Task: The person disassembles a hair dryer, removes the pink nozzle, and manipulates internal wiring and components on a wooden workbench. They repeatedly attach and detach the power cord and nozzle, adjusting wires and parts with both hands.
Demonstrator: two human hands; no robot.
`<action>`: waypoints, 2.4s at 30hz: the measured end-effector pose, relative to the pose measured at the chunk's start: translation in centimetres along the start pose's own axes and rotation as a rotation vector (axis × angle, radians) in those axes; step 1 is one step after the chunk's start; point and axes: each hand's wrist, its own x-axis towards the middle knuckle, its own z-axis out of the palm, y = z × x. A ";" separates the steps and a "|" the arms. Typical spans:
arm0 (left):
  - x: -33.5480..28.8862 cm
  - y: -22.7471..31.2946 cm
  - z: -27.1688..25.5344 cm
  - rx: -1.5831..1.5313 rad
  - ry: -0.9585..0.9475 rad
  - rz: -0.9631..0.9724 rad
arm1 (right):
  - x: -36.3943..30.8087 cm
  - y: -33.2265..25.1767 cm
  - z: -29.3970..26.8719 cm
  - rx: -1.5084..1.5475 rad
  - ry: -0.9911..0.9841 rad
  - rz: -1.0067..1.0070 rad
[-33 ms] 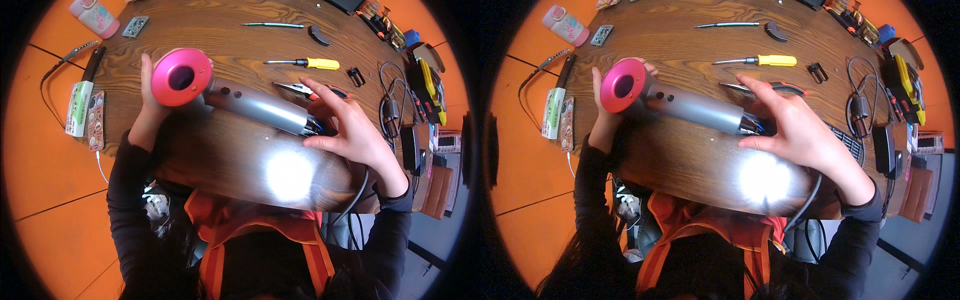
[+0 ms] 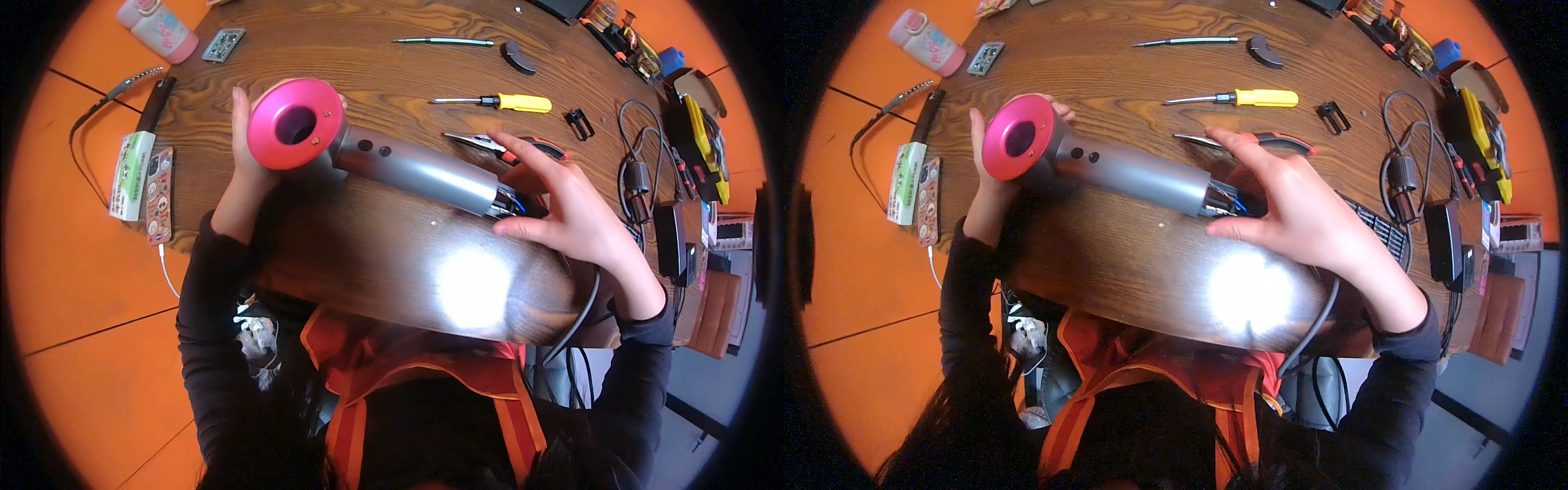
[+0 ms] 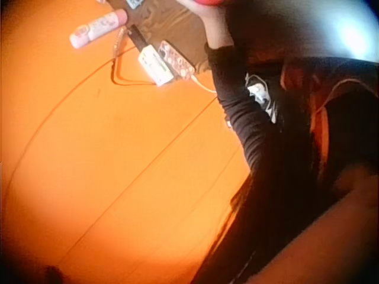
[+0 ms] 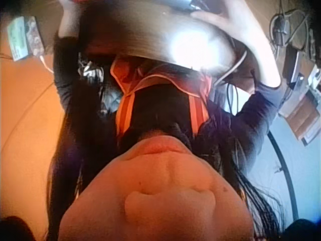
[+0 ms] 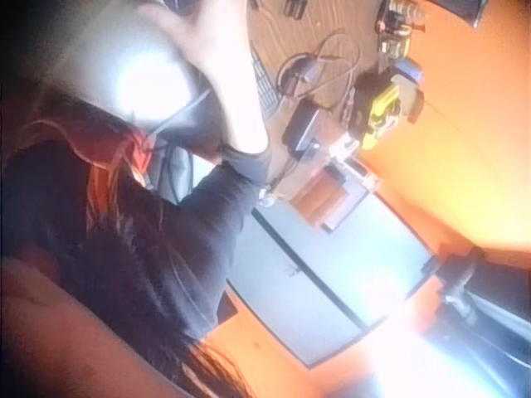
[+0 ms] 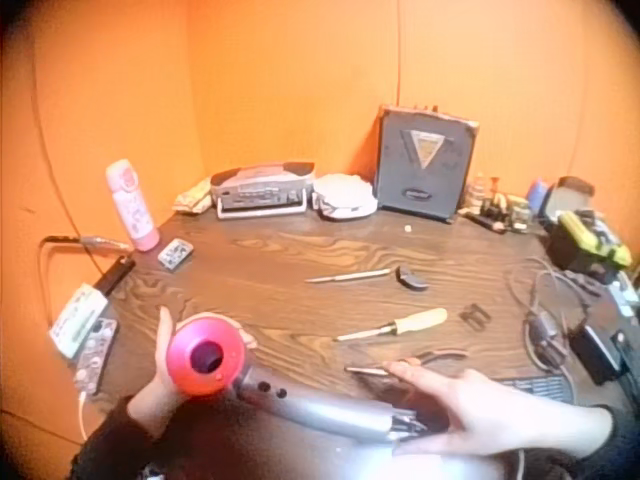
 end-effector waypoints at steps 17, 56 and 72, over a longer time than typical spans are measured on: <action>-10.7 -10.2 20.2 0.301 0.757 0.186 | -1.2 2.1 4.6 0.252 -0.163 -0.112; -5.3 -11.5 20.6 -0.035 0.745 0.006 | -0.1 3.1 1.7 0.353 -0.191 -0.193; -4.7 -11.8 20.5 -0.060 0.743 0.082 | -1.7 2.9 1.8 0.143 -0.155 -0.272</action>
